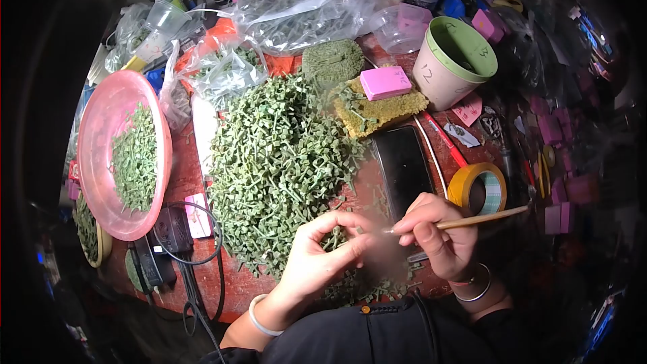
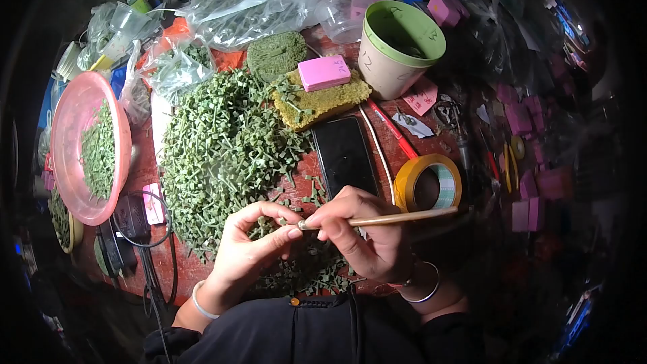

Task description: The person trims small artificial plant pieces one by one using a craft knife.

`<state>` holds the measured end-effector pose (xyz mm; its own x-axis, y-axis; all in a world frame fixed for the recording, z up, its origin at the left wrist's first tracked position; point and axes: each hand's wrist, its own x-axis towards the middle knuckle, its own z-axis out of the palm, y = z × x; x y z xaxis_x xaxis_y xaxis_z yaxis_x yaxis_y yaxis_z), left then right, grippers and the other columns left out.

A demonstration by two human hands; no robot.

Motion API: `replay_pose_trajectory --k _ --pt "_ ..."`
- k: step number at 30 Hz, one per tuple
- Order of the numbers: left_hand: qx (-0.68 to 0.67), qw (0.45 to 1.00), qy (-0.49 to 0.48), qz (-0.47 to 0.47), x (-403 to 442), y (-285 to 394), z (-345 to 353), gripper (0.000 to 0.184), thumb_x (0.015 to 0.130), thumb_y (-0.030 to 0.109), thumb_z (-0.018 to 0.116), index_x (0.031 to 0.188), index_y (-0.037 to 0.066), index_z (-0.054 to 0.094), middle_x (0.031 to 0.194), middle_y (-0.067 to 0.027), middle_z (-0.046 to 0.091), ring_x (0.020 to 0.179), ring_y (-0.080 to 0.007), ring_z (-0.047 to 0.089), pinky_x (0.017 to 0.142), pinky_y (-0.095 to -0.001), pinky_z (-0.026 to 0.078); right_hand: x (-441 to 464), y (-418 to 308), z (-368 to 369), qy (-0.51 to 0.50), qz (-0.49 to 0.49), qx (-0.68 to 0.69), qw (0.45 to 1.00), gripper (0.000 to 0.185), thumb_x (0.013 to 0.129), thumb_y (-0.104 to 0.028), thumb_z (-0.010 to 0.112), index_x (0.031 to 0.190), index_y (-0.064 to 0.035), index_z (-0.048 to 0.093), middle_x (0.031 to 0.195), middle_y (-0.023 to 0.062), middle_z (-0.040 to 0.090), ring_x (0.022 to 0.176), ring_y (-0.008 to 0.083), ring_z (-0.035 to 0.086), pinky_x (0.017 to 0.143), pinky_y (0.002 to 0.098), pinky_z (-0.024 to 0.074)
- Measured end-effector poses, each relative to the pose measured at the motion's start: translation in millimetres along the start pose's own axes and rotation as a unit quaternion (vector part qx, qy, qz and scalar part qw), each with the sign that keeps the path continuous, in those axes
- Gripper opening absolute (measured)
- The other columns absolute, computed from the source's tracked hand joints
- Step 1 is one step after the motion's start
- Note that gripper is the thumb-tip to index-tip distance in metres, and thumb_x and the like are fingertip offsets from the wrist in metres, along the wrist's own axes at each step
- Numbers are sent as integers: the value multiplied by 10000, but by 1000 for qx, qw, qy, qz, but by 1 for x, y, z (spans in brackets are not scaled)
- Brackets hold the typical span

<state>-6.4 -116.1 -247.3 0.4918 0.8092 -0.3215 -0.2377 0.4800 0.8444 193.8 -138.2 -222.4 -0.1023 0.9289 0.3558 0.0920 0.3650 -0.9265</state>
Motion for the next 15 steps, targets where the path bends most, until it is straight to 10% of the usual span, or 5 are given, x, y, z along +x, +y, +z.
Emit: replay_pose_trajectory --k 15 --pt "341 909 38 236 8 -9 -8 98 834 42 700 931 29 709 793 -19 630 625 -74 578 521 -182 441 2 5 10 -3 -102 -154 983 159 933 -134 579 904 15 628 735 86 628 604 170 581 549 277 458"
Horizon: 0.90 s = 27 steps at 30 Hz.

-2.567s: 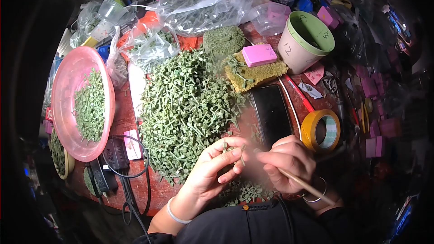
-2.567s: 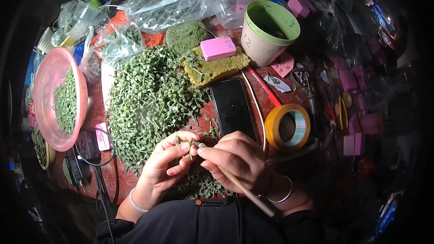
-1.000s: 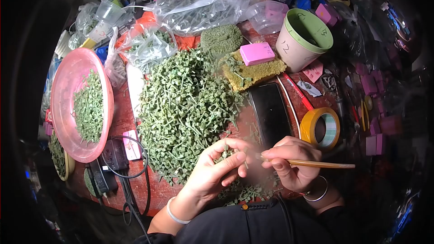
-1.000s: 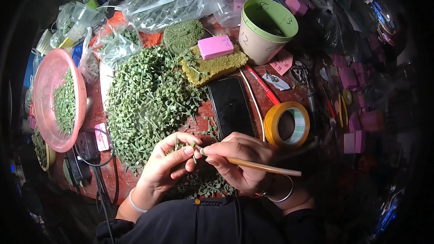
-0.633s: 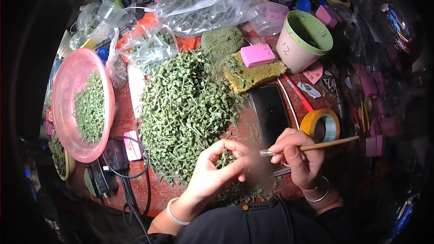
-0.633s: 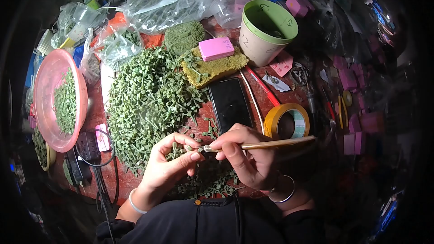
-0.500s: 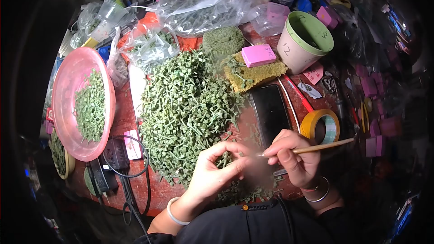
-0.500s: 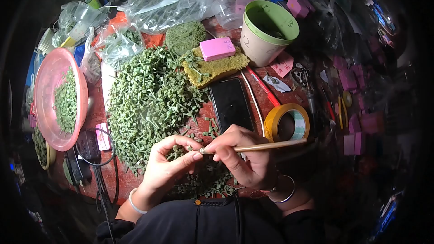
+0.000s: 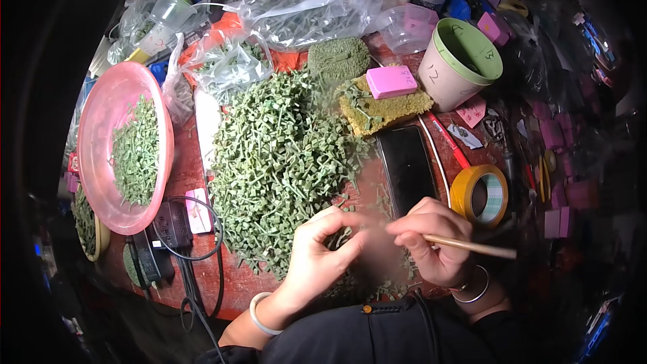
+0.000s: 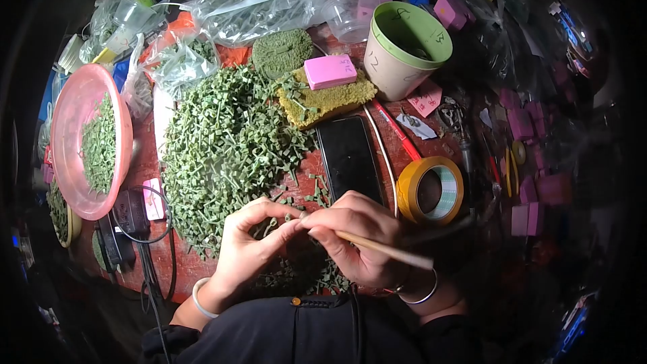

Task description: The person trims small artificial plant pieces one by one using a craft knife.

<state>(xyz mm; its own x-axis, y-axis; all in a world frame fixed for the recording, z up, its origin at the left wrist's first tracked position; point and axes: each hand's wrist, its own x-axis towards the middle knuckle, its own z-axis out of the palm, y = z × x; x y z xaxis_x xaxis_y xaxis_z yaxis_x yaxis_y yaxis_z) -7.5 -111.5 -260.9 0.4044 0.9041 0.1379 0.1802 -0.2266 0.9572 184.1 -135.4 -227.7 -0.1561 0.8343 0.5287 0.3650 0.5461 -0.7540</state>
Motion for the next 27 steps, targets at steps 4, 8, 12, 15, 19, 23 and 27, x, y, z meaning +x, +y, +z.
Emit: replay_pose_trajectory --k 4,8,12,15,19,23,27 --pt "-138 978 34 -154 0 19 0 171 855 52 680 1025 36 671 739 -7 604 561 -64 549 489 -177 413 -2 -10 -5 9 109 11 994 134 845 10 641 978 9 623 783 109 628 626 222 608 579 311 483" --pt "-333 911 115 -217 4 26 -7 285 913 80 600 1185 2 567 725 -8 577 541 -61 518 438 -171 356 5 5 3 -62 55 -101 991 207 795 34 659 993 16 602 855 129 620 738 276 624 681 329 520" --pt "-454 854 94 -237 5 29 -18 201 932 121 583 1109 27 580 827 -46 576 648 -86 558 449 -166 348 -1 12 15 -166 1 -193 967 245 743 -4 642 986 -3 609 1007 122 603 974 266 584 839 352 487" --pt "-546 801 90 -228 4 20 -19 101 929 120 580 994 43 574 820 -55 568 695 -106 561 455 -171 358 -2 13 22 -184 -22 -227 956 235 764 -83 565 985 -23 617 944 82 594 1027 234 557 868 356 459" --pt "-522 810 84 -254 4 19 -18 91 915 117 581 927 41 533 840 -67 538 680 -95 500 429 -149 333 -3 14 18 -197 -23 -252 947 219 775 -98 559 974 -29 617 923 82 590 994 231 557 847 357 456" --pt "-466 833 86 -285 7 21 -12 92 896 101 619 923 47 550 814 -41 555 646 -70 502 430 -149 325 0 12 13 -163 -32 -216 962 214 736 -34 621 949 -25 605 869 84 568 906 251 568 789 375 470" --pt "-447 850 67 -272 5 17 -10 82 901 103 613 922 50 554 796 -34 557 626 -70 498 435 -151 317 7 8 6 -44 -38 -132 989 280 683 61 685 935 -22 596 820 95 571 775 276 598 700 361 500"
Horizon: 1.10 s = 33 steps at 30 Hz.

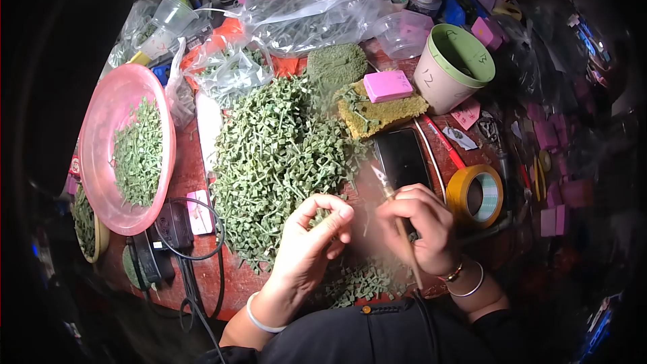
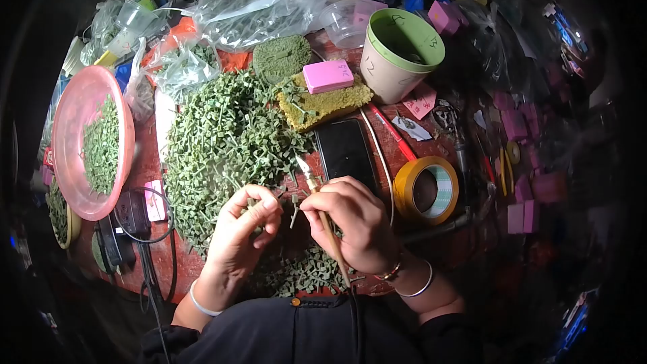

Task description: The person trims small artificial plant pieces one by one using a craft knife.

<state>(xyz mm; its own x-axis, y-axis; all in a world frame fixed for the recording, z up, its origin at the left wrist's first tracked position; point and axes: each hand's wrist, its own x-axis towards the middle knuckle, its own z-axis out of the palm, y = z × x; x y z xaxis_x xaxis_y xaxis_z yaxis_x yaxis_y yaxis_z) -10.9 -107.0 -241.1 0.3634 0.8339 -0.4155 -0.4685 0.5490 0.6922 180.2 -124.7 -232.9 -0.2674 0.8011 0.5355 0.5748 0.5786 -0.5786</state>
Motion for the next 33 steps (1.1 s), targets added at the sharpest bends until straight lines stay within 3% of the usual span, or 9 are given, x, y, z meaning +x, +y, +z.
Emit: replay_pose_trajectory --k 4,10,13,14,15,17,20,29,33 --pt "27 994 -49 -95 -2 1 3 96 890 83 647 930 54 565 807 -12 570 618 -54 533 460 -160 340 -3 0 -2 29 16 44 999 299 686 75 700 946 -29 595 830 100 602 750 263 620 685 349 509" --pt "6 993 -76 -92 -4 3 1 149 862 40 664 967 52 559 827 -1 557 624 -51 527 454 -162 345 -2 -1 -4 17 18 90 996 294 714 70 704 970 -25 593 864 111 610 767 256 629 699 330 517" --pt "-11 996 -65 -64 -2 2 1 233 854 33 670 1065 44 570 816 8 551 625 -48 524 457 -159 349 -14 8 -13 11 106 229 968 280 919 -285 617 983 -14 591 813 88 578 721 166 606 617 266 489" --pt "-12 996 -63 -63 -2 2 1 233 854 33 670 1065 44 570 816 8 551 625 -48 524 457 -159 349 -13 0 -13 17 169 299 939 566 948 -546 422 984 -6 588 806 77 564 714 144 588 622 255 477" --pt "-9 996 -59 -67 -3 2 2 284 851 31 672 1114 41 568 812 11 548 624 -49 525 459 -157 350 -12 -2 -15 -3 189 301 935 716 928 -637 292 1030 7 588 828 83 574 733 154 594 653 266 490" --pt "-6 996 -56 -71 -2 2 1 335 848 29 674 1164 39 566 808 15 544 623 -49 526 461 -155 352 -2 -3 -10 35 112 266 957 526 960 -480 453 1090 12 588 868 106 593 747 180 609 672 284 501" --pt "-16 996 -52 -72 -1 0 0 381 848 31 676 1210 42 559 809 18 545 623 -48 528 464 -153 356 1 -4 -14 24 35 130 991 279 805 -40 720 1069 4 639 885 115 636 737 217 636 652 297 516" --pt "30 998 -26 -58 -3 2 3 324 863 28 656 1176 28 575 812 13 548 621 -42 528 461 -149 352 -3 -10 -17 81 53 65 993 166 806 -26 718 963 6 673 784 95 675 644 178 644 551 264 507" --pt "-77 987 -79 -113 1 -3 -7 315 885 36 622 1193 18 561 848 -59 603 604 -44 515 446 -135 349 -4 -11 -21 56 85 100 990 160 815 -34 714 963 6 668 798 101 682 652 175 651 550 259 509"
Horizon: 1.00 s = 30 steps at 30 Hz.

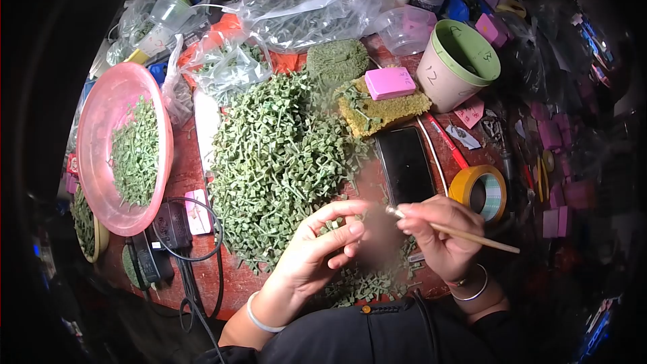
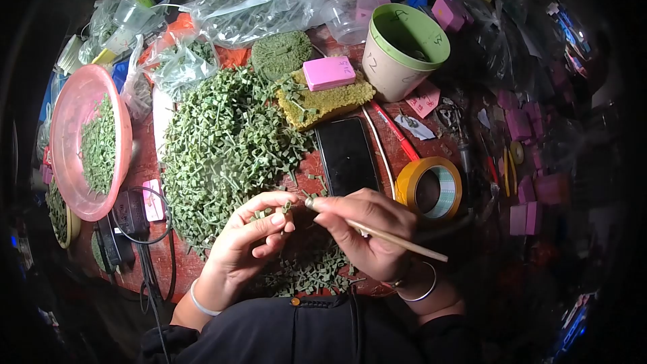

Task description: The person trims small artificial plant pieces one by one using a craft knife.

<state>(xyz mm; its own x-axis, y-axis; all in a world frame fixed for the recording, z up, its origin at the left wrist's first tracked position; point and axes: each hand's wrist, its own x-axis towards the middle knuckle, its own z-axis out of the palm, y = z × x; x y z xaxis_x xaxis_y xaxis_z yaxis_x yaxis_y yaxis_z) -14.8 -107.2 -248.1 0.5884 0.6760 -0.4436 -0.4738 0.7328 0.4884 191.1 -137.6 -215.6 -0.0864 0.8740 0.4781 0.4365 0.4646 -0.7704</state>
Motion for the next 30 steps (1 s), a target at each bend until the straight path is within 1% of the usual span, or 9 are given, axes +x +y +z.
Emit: replay_pose_trajectory --k 1,5,9,12,17,22,23,27,30 --pt "-37 999 -13 -21 1 0 -1 322 885 38 614 1200 16 551 868 -104 628 598 -49 509 433 -126 356 0 -2 -1 21 31 -34 999 159 817 -37 713 964 5 666 799 100 684 654 173 653 550 257 510" --pt "-50 998 -21 -27 1 -1 -2 331 890 49 608 1211 5 538 866 -99 622 596 -42 495 434 -120 360 0 5 1 9 -26 27 999 153 820 -43 713 960 -1 666 786 92 684 634 162 648 541 247 500" --pt "-56 998 -19 -34 1 0 0 329 895 53 602 1213 2 536 860 -93 612 588 -36 480 435 -117 357 -1 2 -1 -7 28 4 1000 154 817 -43 717 956 -1 665 803 101 688 644 159 649 546 248 501" --pt "-56 998 -15 -38 0 0 0 332 895 53 601 1216 1 534 851 -89 610 582 -34 477 434 -117 355 0 7 3 11 -23 13 1000 149 822 -46 713 954 1 662 809 109 686 631 154 640 539 240 492" --pt "-41 999 -19 -25 1 -1 3 330 884 49 620 1200 4 538 821 -78 610 566 -32 488 430 -116 345 -3 4 1 27 18 26 999 126 845 -36 686 956 14 654 802 106 678 625 144 631 543 229 482" --pt "128 991 40 16 -3 -1 10 281 835 45 690 1101 40 597 808 -44 610 572 -51 518 423 -148 322 -5 6 1 45 14 70 996 102 893 -54 630 954 28 638 806 102 657 622 133 618 559 234 474" --pt "151 987 39 28 -4 1 12 220 841 55 692 1051 39 627 786 14 562 600 -45 537 469 -154 359 -5 7 1 45 14 70 996 102 893 -54 630 954 28 638 806 102 657 622 133 618 559 234 474" --pt "219 971 36 85 -2 -6 8 209 832 47 703 1036 43 657 815 -16 611 591 -52 526 454 -174 340 -7 9 0 34 8 100 994 115 905 -88 623 943 20 637 813 98 655 622 132 599 556 242 470" --pt "308 942 26 134 1 -7 6 159 837 49 701 995 29 686 827 -16 616 621 -55 539 488 -181 372 -5 11 0 3 -11 122 992 119 900 -101 634 935 13 639 825 98 664 627 141 593 554 250 471"
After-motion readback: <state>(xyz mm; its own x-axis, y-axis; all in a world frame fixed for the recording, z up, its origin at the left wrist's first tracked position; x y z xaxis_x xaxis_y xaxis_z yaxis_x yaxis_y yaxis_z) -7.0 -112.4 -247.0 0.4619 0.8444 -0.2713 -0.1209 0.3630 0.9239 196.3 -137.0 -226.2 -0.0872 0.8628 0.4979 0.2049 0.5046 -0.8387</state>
